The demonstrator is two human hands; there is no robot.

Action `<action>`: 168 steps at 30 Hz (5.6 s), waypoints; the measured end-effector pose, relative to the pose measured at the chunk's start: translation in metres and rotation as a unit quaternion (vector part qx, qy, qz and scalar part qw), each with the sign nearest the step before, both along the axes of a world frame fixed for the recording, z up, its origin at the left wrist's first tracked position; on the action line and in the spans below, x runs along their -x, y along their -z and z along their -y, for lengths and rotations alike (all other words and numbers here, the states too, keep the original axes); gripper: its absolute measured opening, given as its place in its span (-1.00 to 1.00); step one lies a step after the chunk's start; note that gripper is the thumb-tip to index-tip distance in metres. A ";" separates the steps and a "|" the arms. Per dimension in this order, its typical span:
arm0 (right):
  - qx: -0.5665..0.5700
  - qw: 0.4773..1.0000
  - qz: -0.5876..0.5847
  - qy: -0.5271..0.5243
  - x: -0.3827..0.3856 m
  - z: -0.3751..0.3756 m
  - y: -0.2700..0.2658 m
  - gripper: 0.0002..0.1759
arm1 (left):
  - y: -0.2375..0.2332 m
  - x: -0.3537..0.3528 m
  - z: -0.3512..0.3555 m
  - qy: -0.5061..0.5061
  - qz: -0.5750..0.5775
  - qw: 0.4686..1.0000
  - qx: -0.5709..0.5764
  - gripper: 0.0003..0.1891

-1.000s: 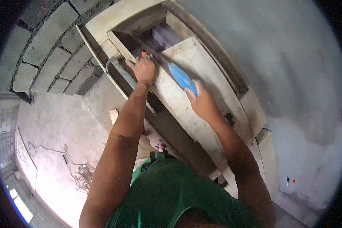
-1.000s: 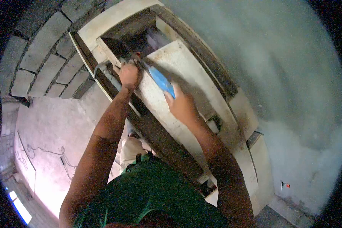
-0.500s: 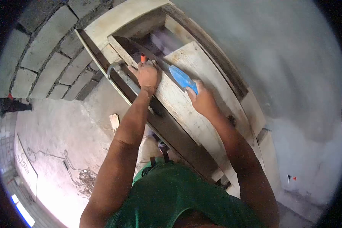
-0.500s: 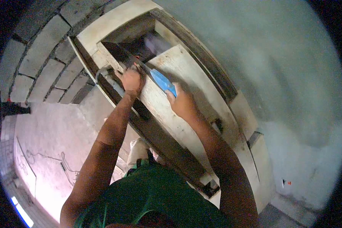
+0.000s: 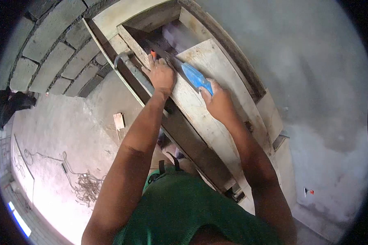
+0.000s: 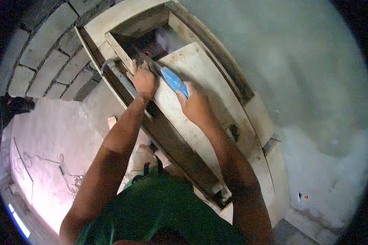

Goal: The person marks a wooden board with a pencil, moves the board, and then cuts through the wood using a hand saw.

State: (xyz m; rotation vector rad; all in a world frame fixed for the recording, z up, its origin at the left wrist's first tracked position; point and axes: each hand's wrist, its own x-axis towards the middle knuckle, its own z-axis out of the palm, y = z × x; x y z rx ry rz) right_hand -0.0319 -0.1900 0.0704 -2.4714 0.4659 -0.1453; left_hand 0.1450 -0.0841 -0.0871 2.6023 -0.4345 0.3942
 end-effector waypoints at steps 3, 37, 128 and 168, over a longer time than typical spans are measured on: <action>-0.018 0.998 -0.045 0.029 0.031 0.000 -0.007 -0.53 | -0.006 0.004 -0.003 -0.012 -0.030 0.999 -0.009 -0.72; -0.008 0.999 -0.030 -0.005 0.010 0.009 0.017 -0.55 | 0.011 0.011 -0.002 0.002 0.026 0.999 -0.024 -0.73; 0.023 0.982 -0.181 0.039 0.239 0.043 -0.132 -0.53 | -0.004 0.008 0.009 -0.039 -0.018 0.999 -0.006 -0.64; -0.040 0.993 -0.110 0.009 0.039 0.014 0.013 -0.54 | -0.001 0.010 0.012 -0.043 -0.036 0.996 -0.076 -0.70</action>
